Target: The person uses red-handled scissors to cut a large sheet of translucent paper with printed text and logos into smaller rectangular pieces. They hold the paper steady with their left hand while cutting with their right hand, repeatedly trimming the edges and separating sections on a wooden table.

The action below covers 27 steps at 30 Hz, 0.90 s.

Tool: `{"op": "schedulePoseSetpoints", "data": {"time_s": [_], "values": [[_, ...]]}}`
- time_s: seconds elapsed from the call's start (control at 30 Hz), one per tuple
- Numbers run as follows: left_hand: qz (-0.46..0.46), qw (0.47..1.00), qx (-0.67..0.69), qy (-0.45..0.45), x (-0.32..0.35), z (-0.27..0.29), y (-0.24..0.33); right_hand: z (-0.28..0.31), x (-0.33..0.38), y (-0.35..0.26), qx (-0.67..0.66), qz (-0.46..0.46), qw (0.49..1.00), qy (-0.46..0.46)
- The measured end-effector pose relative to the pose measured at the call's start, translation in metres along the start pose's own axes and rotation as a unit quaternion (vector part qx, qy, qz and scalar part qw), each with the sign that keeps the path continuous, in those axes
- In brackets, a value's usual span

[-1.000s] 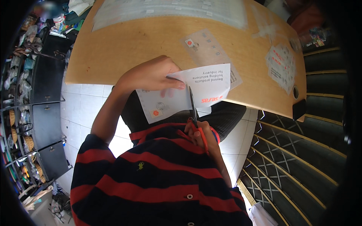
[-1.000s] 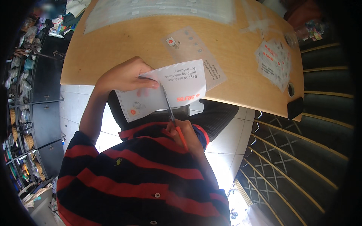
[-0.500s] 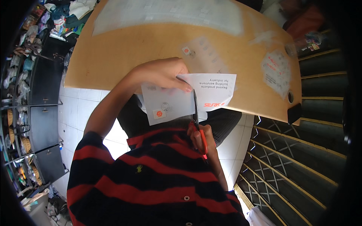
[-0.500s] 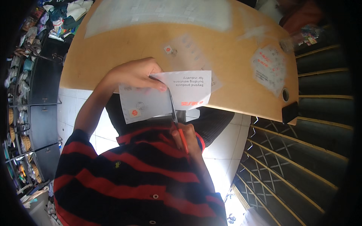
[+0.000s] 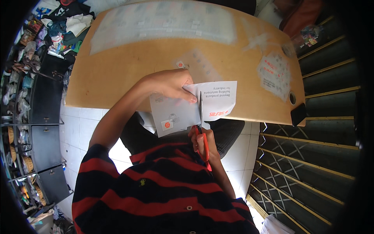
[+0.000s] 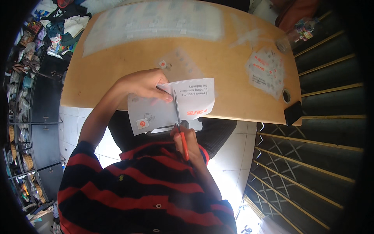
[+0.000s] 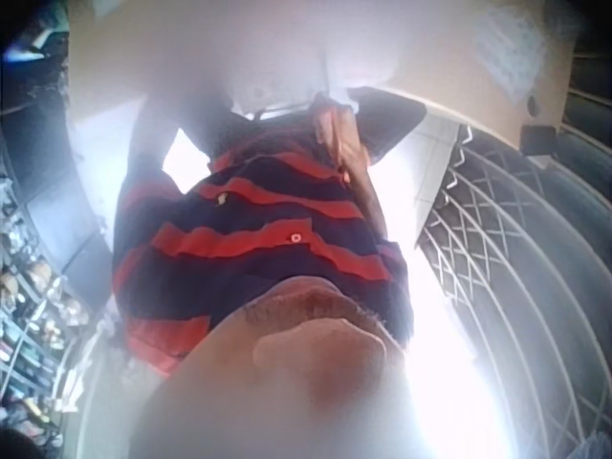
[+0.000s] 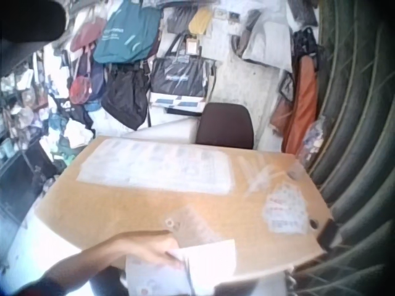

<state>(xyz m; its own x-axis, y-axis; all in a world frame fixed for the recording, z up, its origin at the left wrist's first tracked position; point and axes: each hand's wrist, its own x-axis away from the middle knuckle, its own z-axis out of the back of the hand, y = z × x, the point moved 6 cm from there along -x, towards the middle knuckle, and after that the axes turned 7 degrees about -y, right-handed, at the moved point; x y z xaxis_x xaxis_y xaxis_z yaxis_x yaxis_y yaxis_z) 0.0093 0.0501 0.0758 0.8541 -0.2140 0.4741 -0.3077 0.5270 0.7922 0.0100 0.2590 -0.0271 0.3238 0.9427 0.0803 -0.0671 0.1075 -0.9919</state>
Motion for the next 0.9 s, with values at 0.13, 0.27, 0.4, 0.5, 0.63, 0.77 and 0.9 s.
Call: {"op": "schedulePoseSetpoints", "data": {"time_s": [0.13,0.27,0.4,0.5,0.63,0.77,0.9], "values": [[-0.004,1.000,-0.008,0.000,-0.003,0.002,0.000,0.004,0.000,0.009,0.035,0.018,0.999,0.028],[-0.001,1.000,-0.020,-0.004,-0.006,0.004,-0.001,0.007,-0.002,0.001,0.046,0.011,0.999,0.024],[-0.005,0.999,-0.031,-0.008,-0.010,0.005,-0.002,0.013,-0.010,-0.015,0.022,-0.006,1.000,0.007],[-0.029,0.999,-0.042,0.011,-0.011,0.010,0.006,0.018,-0.013,-0.012,0.009,-0.003,1.000,0.013],[-0.043,0.998,-0.039,0.016,-0.012,0.013,0.004,0.023,-0.016,-0.014,0.040,0.001,0.999,0.024],[-0.036,0.998,-0.044,0.028,-0.012,0.012,0.001,0.023,-0.015,-0.010,0.032,-0.021,0.999,0.013],[-0.036,0.998,-0.060,0.010,-0.015,0.006,0.004,0.023,-0.019,-0.019,-0.001,-0.030,1.000,0.007]]}}
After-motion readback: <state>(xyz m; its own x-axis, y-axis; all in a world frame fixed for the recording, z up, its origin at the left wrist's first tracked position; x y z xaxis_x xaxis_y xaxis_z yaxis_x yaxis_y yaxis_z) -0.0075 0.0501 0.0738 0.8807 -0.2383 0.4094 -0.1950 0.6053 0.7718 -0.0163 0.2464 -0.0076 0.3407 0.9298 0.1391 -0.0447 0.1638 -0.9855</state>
